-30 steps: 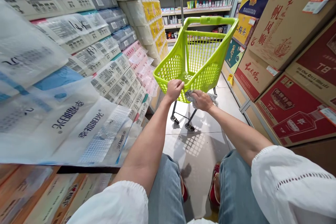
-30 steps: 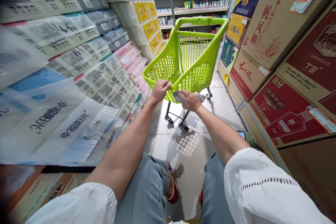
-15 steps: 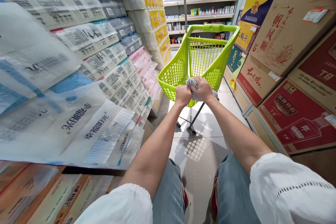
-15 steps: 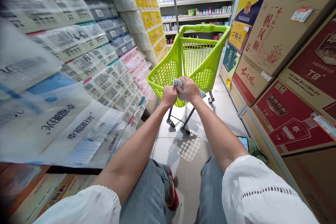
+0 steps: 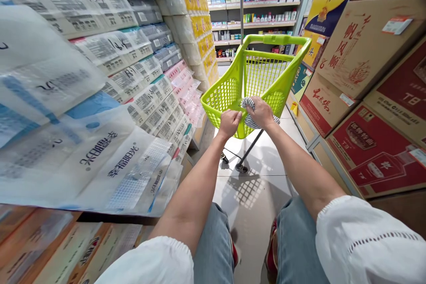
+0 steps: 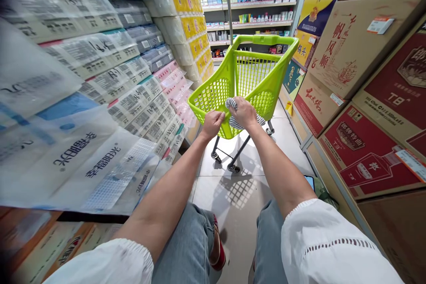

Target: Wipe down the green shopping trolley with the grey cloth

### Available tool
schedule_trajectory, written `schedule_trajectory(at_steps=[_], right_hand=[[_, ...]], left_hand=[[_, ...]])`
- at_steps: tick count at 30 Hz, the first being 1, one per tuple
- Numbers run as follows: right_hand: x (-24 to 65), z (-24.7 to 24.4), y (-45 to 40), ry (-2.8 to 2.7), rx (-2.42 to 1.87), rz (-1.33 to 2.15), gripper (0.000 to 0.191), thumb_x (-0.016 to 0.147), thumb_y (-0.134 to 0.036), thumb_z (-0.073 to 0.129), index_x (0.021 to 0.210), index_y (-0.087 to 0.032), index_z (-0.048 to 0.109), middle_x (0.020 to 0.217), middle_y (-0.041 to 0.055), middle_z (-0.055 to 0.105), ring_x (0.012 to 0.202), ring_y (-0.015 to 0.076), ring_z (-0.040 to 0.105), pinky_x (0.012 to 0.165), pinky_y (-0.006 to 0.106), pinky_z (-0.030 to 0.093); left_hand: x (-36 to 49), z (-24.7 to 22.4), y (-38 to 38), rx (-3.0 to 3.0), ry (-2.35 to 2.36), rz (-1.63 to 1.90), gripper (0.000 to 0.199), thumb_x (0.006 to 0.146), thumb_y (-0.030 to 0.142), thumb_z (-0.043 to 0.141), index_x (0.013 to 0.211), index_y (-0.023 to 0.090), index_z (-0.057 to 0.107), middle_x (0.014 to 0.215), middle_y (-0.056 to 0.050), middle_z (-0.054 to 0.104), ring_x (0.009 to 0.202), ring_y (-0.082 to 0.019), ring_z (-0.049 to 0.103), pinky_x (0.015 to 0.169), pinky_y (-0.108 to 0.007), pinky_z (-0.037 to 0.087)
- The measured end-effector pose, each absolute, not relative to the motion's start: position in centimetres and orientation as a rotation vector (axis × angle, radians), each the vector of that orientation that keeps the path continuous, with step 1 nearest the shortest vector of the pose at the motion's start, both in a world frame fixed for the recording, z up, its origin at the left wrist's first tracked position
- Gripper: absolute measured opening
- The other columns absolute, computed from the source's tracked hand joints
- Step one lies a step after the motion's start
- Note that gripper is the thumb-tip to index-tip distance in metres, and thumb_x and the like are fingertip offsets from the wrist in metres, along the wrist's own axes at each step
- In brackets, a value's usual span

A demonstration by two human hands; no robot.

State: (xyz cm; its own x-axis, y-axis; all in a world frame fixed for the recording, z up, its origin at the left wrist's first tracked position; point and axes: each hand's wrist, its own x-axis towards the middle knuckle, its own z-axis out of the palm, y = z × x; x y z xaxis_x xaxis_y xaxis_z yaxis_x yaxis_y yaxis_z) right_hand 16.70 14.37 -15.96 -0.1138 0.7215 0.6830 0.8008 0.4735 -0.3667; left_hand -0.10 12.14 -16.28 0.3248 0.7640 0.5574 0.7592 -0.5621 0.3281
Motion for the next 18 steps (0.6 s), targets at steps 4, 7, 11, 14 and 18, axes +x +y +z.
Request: schedule_trajectory(at_steps=[4,7,11,14,18], right_hand=[[16.1,-16.1,13.7,-1.841,-1.283,-0.111,0.038,0.091,-0.047,0.043,0.113,-0.02,0.058,0.112,0.0094,0.063,0.097,0.0243,0.059,0.084,0.037,0.048],[15.7,-16.3,13.3,-1.828,-1.273,-0.118,0.04,0.092,-0.049,0.04,0.114,-0.02,0.058,0.112,0.0094,0.062,0.101,0.0237,0.057,0.089,0.037,0.046],[14.6,-16.3,12.5,-1.821,-1.283,-0.136,0.041,0.094,-0.047,0.038,0.116,-0.018,0.057,0.115,0.0107,0.061,0.104,0.0235,0.055,0.093,0.037,0.044],[13.4,-16.2,11.7,-1.855,-1.333,-0.157,0.04,0.094,-0.042,0.037,0.121,-0.018,0.054,0.121,0.0113,0.058,0.107,0.024,0.053,0.095,0.037,0.043],[13.1,-16.0,11.0,-1.965,-1.39,-0.198,0.04,0.093,-0.037,0.039,0.129,-0.022,0.049,0.133,0.0086,0.051,0.112,0.0246,0.049,0.093,0.037,0.045]], left_hand=[[-1.3,-16.4,12.5,2.555,1.421,1.067,0.044,0.095,0.04,0.033,0.059,0.021,0.049,0.065,-0.004,0.059,0.071,-0.017,0.052,0.072,-0.033,0.038],[-1.9,-16.3,12.7,2.558,1.422,1.053,0.043,0.095,0.039,0.032,0.059,0.021,0.049,0.066,-0.004,0.059,0.071,-0.018,0.052,0.072,-0.033,0.039],[-1.8,-15.6,12.3,2.616,1.471,1.046,0.04,0.095,0.036,0.034,0.064,0.02,0.053,0.072,-0.007,0.062,0.076,-0.019,0.055,0.076,-0.034,0.039],[-1.2,-15.3,11.9,2.619,1.569,1.007,0.037,0.095,0.032,0.032,0.072,0.019,0.058,0.081,-0.009,0.066,0.08,-0.02,0.057,0.077,-0.035,0.04],[-1.2,-15.4,12.0,2.571,1.67,0.981,0.036,0.096,0.032,0.03,0.081,0.019,0.06,0.087,-0.01,0.067,0.082,-0.021,0.058,0.076,-0.034,0.04]])
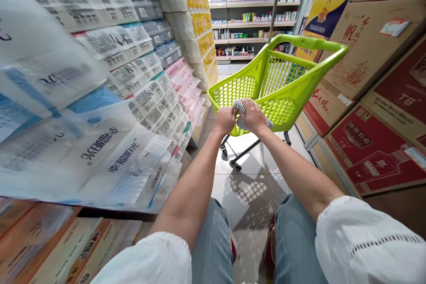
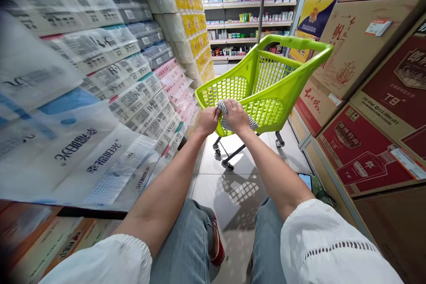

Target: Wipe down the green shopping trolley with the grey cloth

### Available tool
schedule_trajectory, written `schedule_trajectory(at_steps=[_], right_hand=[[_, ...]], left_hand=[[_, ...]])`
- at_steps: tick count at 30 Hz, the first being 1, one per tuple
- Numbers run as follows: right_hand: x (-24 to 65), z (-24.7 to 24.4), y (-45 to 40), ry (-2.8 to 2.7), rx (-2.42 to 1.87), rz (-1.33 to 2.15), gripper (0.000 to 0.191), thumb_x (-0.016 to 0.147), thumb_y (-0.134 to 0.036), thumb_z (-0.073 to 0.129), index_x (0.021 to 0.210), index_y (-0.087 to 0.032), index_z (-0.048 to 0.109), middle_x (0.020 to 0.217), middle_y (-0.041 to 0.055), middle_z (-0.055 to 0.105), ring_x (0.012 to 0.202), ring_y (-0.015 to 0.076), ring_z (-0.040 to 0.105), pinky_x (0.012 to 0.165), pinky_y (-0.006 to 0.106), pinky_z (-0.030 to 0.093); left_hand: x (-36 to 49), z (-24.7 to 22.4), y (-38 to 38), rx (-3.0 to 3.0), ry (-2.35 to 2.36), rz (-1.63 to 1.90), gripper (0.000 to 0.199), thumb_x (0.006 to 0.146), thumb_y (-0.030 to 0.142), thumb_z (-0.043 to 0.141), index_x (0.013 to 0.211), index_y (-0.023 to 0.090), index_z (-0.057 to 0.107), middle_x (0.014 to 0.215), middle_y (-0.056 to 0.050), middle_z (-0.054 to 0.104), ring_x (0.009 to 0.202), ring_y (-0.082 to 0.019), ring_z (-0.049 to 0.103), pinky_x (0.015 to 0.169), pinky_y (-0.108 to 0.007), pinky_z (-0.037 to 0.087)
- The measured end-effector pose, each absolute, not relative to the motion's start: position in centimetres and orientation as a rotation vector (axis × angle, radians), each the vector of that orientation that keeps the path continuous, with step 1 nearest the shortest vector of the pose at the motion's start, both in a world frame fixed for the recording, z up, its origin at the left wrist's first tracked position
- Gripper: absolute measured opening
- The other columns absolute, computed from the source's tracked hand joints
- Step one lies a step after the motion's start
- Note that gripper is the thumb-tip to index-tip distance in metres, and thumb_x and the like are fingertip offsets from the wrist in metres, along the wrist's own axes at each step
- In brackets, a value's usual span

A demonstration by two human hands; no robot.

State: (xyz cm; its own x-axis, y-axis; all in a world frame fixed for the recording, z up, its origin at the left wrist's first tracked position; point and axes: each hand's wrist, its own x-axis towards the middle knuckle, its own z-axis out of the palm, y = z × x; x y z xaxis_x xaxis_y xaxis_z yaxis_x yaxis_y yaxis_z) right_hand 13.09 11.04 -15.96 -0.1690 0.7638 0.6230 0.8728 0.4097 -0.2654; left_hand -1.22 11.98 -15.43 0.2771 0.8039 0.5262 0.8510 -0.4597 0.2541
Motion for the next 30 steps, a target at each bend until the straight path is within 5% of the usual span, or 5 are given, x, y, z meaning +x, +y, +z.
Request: schedule_trajectory(at_steps=[6,12,23,30], right_hand=[[17.9,-16.5,12.2,-1.713,-1.551,-0.337,0.038,0.092,-0.034,0.039,0.127,-0.021,0.05,0.136,0.0126,0.044,0.111,0.0269,0.05,0.084,0.04,0.049],[16.4,-17.7,12.1,-1.665,-1.517,-0.4,0.038,0.093,-0.03,0.038,0.126,-0.014,0.048,0.134,0.0162,0.043,0.122,0.027,0.043,0.093,0.041,0.045],[15.1,-18.5,11.6,-1.99,-1.4,-0.519,0.039,0.089,-0.024,0.044,0.128,-0.023,0.05,0.136,0.0095,0.048,0.109,0.0257,0.049,0.088,0.038,0.046],[15.7,-18.3,11.6,-1.744,-1.49,-0.413,0.039,0.09,-0.028,0.04,0.125,-0.014,0.05,0.135,0.0166,0.044,0.119,0.0282,0.045,0.088,0.041,0.047]], left_hand=[[-2.1,-15.7,12.5,-2.47,-1.584,-0.935,0.034,0.096,0.034,0.032,0.076,0.02,0.056,0.083,-0.008,0.065,0.079,-0.021,0.056,0.072,-0.033,0.038],[-1.5,-15.7,12.9,-2.489,-1.649,-1.053,0.03,0.094,0.029,0.037,0.072,0.018,0.054,0.08,-0.008,0.063,0.075,-0.019,0.053,0.071,-0.033,0.037],[-2.9,-16.3,13.8,-2.561,-1.541,-1.09,0.029,0.093,0.029,0.036,0.072,0.02,0.053,0.082,-0.006,0.062,0.077,-0.018,0.052,0.072,-0.031,0.038],[-2.2,-16.0,13.5,-2.566,-1.564,-1.201,0.033,0.093,0.029,0.037,0.064,0.019,0.046,0.072,-0.005,0.058,0.07,-0.017,0.048,0.069,-0.032,0.036]])
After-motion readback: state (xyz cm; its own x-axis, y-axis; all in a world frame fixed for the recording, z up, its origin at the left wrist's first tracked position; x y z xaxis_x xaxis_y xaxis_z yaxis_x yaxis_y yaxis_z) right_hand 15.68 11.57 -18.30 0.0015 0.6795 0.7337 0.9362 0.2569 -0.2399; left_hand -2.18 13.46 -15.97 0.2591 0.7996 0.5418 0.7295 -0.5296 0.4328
